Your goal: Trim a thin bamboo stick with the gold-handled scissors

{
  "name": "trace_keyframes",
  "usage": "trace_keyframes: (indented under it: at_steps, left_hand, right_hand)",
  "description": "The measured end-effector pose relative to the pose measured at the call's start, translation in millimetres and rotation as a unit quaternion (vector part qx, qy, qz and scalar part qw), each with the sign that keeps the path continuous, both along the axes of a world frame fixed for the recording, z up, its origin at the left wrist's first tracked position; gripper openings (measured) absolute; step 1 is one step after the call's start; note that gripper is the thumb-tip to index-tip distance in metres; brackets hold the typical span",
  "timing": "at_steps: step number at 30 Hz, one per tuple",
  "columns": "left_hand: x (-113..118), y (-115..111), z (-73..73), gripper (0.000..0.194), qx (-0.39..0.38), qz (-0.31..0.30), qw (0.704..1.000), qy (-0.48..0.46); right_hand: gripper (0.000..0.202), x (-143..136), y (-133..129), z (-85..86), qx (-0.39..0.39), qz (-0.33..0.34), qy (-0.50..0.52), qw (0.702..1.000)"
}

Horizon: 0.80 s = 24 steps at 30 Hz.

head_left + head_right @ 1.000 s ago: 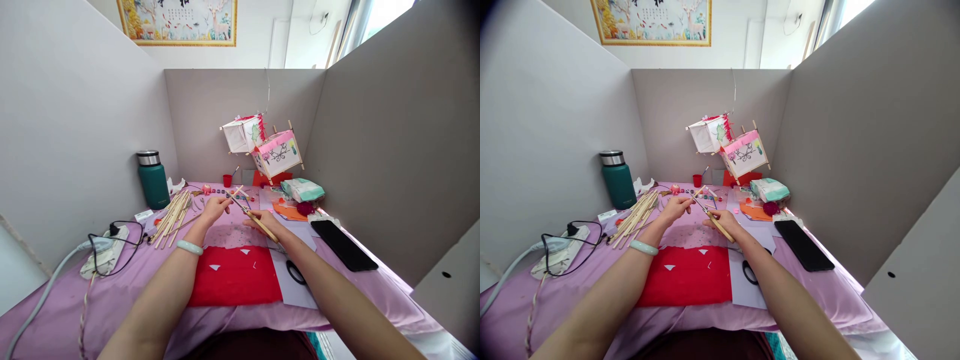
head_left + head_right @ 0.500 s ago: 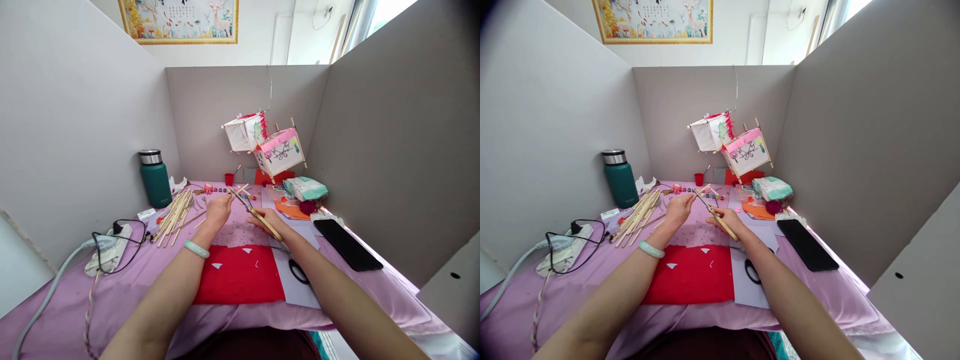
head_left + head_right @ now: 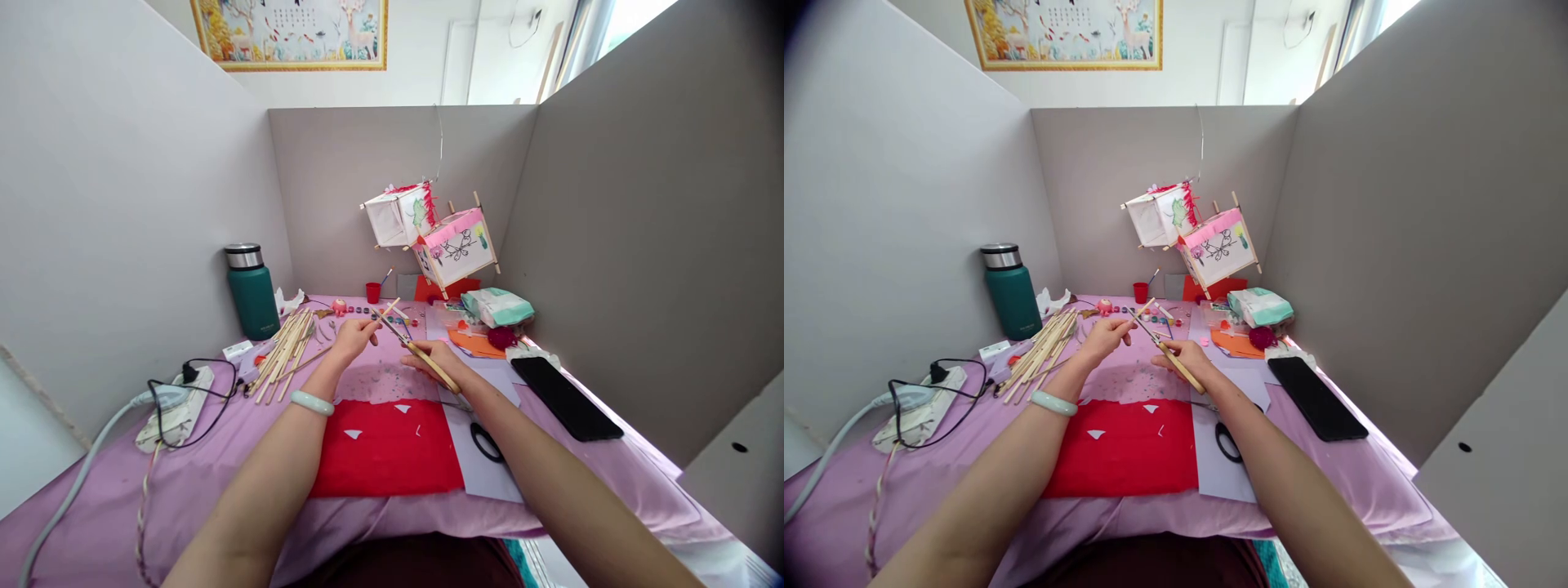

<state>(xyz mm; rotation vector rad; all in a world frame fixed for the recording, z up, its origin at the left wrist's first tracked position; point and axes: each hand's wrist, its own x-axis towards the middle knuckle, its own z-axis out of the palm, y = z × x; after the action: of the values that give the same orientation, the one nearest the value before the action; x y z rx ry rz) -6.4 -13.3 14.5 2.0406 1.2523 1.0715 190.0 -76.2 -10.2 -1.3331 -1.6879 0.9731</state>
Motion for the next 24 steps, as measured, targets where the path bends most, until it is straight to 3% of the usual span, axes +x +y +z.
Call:
trace_keyframes:
  at_steps: [2, 4, 8, 12, 16, 21, 24]
  left_hand:
    - [5.5, -1.5, -3.4, 0.029, 0.096, 0.047, 0.993, 0.054]
    - [9.9, -3.2, -6.7, 0.026, 0.146, 0.080, 0.983, 0.082]
    - [12.8, -5.4, -10.1, 0.028, 0.154, 0.116, 0.977, 0.090]
    - [9.1, -2.7, -8.5, 0.031, 0.152, 0.108, 0.979, 0.082]
    - [2.9, 2.6, -4.2, 0.033, 0.103, 0.055, 0.992, 0.050]
    - [-4.6, 4.1, 0.5, 0.034, -0.070, -0.031, 0.996, -0.038]
    - [-4.6, 3.5, 0.6, 0.036, -0.073, -0.029, 0.997, -0.028]
  right_hand:
    - [0.046, 0.0, 1.1, -0.8, 0.001, -0.004, 0.003, 1.000]
    - [0.046, 0.1, 1.6, -1.0, 0.003, -0.003, 0.007, 1.000]
    - [0.047, -0.2, 1.5, -0.2, -0.002, -0.010, 0.004, 1.000]
    - [0.046, -0.7, 0.7, 0.9, 0.009, -0.006, -0.016, 1.000]
    - [0.044, 0.0, -0.5, 0.3, 0.012, 0.009, -0.022, 1.000]
    - [0.039, 2.5, -1.4, -2.3, 0.018, 0.022, -0.035, 0.999]
    - [0.040, 2.5, -1.1, -2.5, 0.020, 0.015, -0.043, 0.999]
